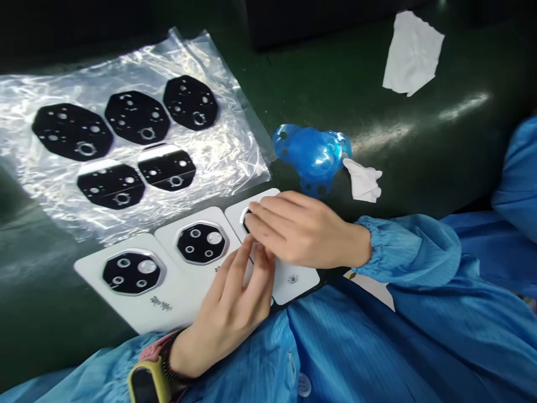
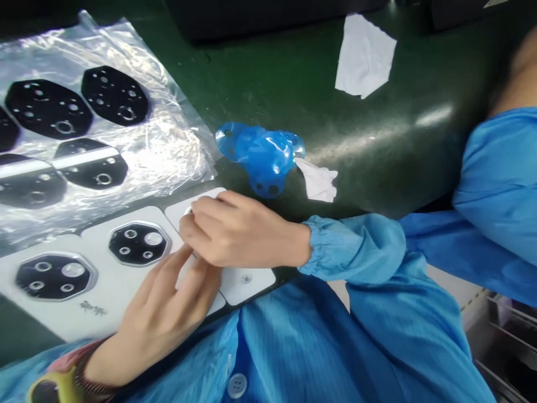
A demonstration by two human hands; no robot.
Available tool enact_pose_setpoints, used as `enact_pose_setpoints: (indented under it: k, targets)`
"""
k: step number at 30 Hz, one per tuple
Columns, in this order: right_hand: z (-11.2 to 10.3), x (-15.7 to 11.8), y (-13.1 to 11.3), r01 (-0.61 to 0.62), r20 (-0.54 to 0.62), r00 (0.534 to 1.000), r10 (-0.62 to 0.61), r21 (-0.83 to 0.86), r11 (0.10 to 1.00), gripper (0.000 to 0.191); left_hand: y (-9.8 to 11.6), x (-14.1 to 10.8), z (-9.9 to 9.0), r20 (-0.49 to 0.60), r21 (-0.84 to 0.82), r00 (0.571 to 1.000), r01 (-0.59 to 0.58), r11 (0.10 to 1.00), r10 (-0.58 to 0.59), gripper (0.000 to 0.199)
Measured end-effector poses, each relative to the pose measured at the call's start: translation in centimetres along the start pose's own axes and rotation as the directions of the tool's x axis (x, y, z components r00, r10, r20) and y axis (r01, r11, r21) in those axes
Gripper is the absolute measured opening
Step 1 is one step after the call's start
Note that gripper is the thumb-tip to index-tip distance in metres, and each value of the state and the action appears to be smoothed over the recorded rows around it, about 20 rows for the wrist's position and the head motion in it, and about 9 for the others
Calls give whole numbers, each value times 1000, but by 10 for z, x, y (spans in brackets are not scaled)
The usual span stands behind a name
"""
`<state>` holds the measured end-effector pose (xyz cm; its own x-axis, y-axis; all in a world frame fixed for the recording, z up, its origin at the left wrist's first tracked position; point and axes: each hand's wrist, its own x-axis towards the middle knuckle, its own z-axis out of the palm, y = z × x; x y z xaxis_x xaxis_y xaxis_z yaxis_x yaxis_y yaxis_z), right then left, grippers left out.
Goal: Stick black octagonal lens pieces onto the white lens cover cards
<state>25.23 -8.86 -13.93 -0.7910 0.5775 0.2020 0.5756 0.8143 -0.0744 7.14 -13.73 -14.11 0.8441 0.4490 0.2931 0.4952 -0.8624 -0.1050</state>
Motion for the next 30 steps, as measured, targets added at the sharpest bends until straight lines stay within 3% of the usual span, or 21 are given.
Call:
enact_pose_setpoints:
  k: [2, 5, 10, 14, 18, 22, 24, 25, 27, 28, 30]
  targets:
    - [3, -4, 3, -91, -123, 988, 99, 69, 994, 25, 0, -3, 1, 7, 4, 1000, -8, 1000, 8, 23]
    - [4, -8, 7, -205, -194, 957, 217, 80, 975, 23, 1, -6, 2, 19, 12, 1000, 0, 1000, 0, 27]
    - [3, -7, 9, -234, -165, 955, 246, 88, 968, 20, 0, -10, 2, 57, -13, 998, 1, 1000, 0, 31]
    - [0, -4, 11, -314, -100, 927, 361, 314, 896, 16, -2, -9, 1, 80, -40, 997, 7, 999, -4, 32]
    - [-7, -2, 16, -421, 81, 876, 475, 611, 671, 14, -5, -9, 1, 60, -76, 997, 50, 996, -45, 29]
    - [-17, -1, 21, -455, 278, 829, 485, 840, 296, 15, -19, -8, -7, -168, -316, 976, 80, 945, -139, 20]
    - [-22, 1, 21, -429, 315, 830, 460, 888, 167, 19, -30, -6, -15, -224, -458, 917, 200, 866, -330, 24]
    - [-24, 2, 21, -416, 323, 834, 447, 901, 125, 19, -35, -5, -19, -183, -535, 870, 303, 789, -458, 26]
    - [-27, 3, 21, -378, 322, 844, 430, 924, 50, 18, -44, -1, -26, 31, -687, 798, 455, 567, -602, 30]
    - [-27, 4, 21, -358, 315, 849, 425, 934, 23, 18, -48, 2, -28, 174, -743, 786, 500, 445, -593, 28]
    - [-26, 3, 20, -320, 291, 860, 418, 947, -2, 19, -53, 5, -31, 398, -796, 797, 546, 260, -455, 20]
